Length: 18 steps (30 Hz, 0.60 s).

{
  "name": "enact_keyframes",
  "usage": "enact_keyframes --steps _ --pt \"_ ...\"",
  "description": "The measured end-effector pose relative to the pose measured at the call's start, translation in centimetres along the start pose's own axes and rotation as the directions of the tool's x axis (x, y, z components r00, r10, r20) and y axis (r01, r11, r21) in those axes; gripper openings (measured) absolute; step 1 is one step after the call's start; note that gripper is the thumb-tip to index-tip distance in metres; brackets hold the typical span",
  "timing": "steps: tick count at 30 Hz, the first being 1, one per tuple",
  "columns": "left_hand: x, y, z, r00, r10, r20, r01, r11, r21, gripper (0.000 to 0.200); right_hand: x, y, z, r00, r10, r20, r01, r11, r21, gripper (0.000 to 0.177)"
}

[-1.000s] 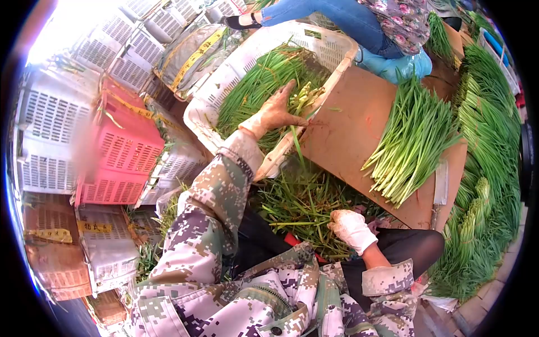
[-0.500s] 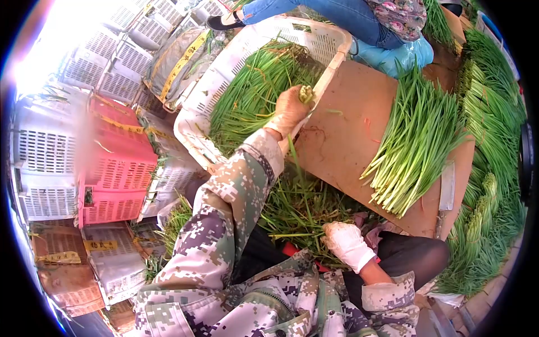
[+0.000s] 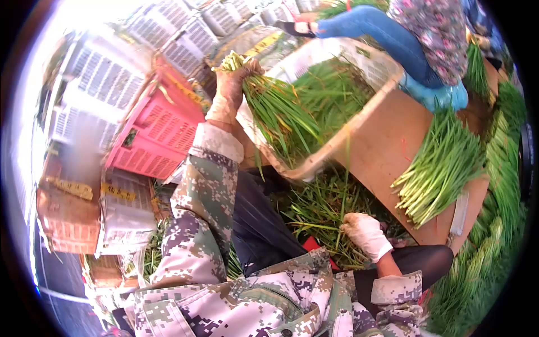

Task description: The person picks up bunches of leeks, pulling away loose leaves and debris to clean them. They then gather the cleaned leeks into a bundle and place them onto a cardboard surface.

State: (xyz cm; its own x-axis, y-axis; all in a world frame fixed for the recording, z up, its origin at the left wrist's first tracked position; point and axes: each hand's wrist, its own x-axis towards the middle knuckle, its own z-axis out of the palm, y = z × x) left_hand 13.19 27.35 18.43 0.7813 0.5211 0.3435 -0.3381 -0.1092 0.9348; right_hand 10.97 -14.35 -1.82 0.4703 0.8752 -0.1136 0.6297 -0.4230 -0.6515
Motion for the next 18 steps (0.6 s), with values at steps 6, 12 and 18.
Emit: enact_keyframes --steps 6,12,18 --pt "-5.4 7.4 -0.5 0.989 0.087 -0.117 -0.104 0.984 -0.148 0.016 2.2 0.9 -1.7 0.985 0.131 -0.114 -0.123 0.990 0.072 0.021" --pt "-8.0 10.9 0.2 0.909 0.372 -0.190 -0.363 0.928 0.080 0.015 3.7 -6.6 -3.4 0.967 -0.142 0.210 -0.184 0.176 0.967 0.050" --pt "-12.7 10.6 4.2 0.650 0.686 0.328 -0.750 0.510 0.421 0.019 7.0 -15.8 -2.5 0.859 -0.509 0.059 -0.125 -0.097 0.987 0.073"
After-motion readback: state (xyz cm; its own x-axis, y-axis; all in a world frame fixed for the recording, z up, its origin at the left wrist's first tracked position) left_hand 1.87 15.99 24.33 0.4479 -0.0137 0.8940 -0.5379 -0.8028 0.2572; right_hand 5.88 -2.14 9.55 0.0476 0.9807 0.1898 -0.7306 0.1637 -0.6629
